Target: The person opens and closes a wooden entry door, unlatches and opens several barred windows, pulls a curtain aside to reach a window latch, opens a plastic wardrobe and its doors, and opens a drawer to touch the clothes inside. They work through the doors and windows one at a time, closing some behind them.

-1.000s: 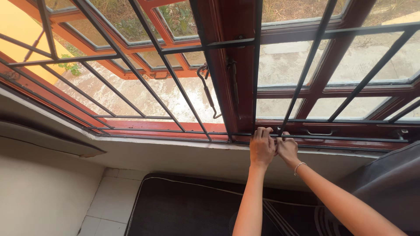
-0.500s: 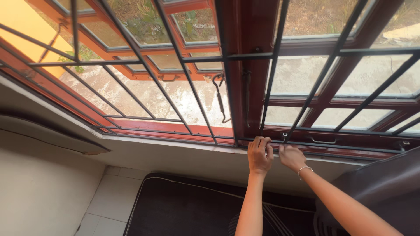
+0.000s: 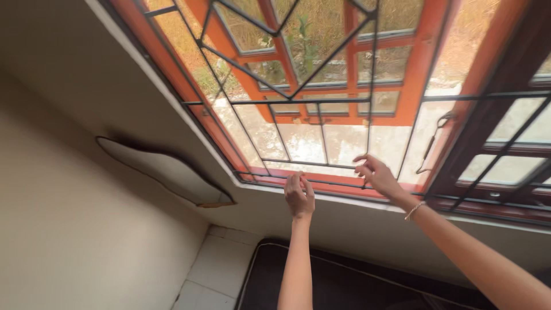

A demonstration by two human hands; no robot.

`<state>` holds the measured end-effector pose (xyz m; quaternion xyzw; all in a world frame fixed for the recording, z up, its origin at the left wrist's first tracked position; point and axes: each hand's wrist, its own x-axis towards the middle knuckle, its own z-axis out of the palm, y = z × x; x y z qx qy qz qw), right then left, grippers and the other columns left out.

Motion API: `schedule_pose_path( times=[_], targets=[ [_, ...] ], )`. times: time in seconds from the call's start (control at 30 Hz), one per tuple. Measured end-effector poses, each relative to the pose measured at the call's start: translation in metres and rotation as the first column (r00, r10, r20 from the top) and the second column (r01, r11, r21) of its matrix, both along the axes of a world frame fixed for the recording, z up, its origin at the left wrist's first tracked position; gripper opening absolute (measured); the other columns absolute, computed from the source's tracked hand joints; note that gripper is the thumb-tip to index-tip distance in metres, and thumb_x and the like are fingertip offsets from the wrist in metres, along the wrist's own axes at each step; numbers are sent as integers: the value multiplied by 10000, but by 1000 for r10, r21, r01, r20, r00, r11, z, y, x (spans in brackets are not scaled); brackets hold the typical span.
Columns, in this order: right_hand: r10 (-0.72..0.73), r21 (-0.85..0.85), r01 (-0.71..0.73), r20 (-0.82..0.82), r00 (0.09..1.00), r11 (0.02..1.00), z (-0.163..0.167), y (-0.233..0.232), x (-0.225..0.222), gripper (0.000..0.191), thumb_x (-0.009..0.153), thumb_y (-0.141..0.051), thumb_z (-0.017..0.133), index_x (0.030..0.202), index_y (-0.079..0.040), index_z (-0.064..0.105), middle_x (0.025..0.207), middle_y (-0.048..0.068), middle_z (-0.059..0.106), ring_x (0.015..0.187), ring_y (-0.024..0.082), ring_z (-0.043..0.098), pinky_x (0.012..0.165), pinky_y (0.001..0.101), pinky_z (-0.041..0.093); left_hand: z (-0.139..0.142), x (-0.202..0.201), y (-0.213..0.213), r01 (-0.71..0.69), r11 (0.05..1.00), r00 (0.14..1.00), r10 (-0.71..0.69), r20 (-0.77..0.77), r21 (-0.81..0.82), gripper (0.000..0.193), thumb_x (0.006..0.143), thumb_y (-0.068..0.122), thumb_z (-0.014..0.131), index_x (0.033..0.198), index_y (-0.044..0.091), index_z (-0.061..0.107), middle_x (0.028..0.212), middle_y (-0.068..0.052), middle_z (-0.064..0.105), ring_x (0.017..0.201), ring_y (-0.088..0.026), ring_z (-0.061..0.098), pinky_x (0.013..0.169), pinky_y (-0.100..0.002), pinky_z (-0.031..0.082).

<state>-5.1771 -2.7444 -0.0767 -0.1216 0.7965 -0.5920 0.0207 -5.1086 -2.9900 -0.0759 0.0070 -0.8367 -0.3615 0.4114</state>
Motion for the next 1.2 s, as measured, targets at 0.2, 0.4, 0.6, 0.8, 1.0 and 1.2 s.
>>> schedule_pose_path(
  times=[0.2,0.4,0.6,0.8,1.0,1.2],
  targets=[
    [-345,-184,339,0,939,923,59,-66,-29,239,1042,-238,463,1195,-95,579,971,52,682,904,139,631,739,341,480,38,-36,-122,-34,986,999,27,44,161,222,1003,103,472,1109,30,654,1013,-143,670,899,-324,664,763,-427,529],
    [-409,-311,480,268,873,821,61,-49,-119,249,1001,-328,511,1166,-146,554,1010,4,659,892,118,602,748,332,444,44,-118,-134,86,956,996,-80,-34,280,242,964,79,467,1037,33,693,920,-137,685,828,-296,686,749,-405,546],
    [-304,-386,341,155,940,857,65,-39,-228,308,1039,-314,604,1292,-150,544,1020,69,581,856,195,475,663,388,346,57,-213,-177,208,804,966,-257,10,557,284,1017,148,468,1248,21,572,882,-108,626,742,-225,585,677,-401,488],
    [-384,-344,381,63,921,858,98,-47,-308,304,972,-277,544,1265,-195,542,1070,-7,555,856,92,594,617,289,511,67,-281,-203,136,717,979,-202,17,683,446,1029,297,538,1397,69,432,897,-77,683,756,-154,657,740,-302,518],
    [-620,-364,558,-70,782,746,80,-68,-341,342,973,-149,703,1155,-84,421,989,74,501,745,127,576,627,318,539,70,-303,-218,234,494,959,-259,-114,837,451,1030,334,549,1432,182,411,915,-45,682,735,-128,590,675,-293,428],
    [-565,-280,494,-319,761,823,53,-58,-356,365,970,-3,588,1264,-43,376,1014,81,535,799,156,628,700,286,527,83,-315,-207,420,559,900,-157,-406,715,278,1104,304,481,1306,138,575,1134,-31,774,924,-91,611,855,-238,469]
  ],
)
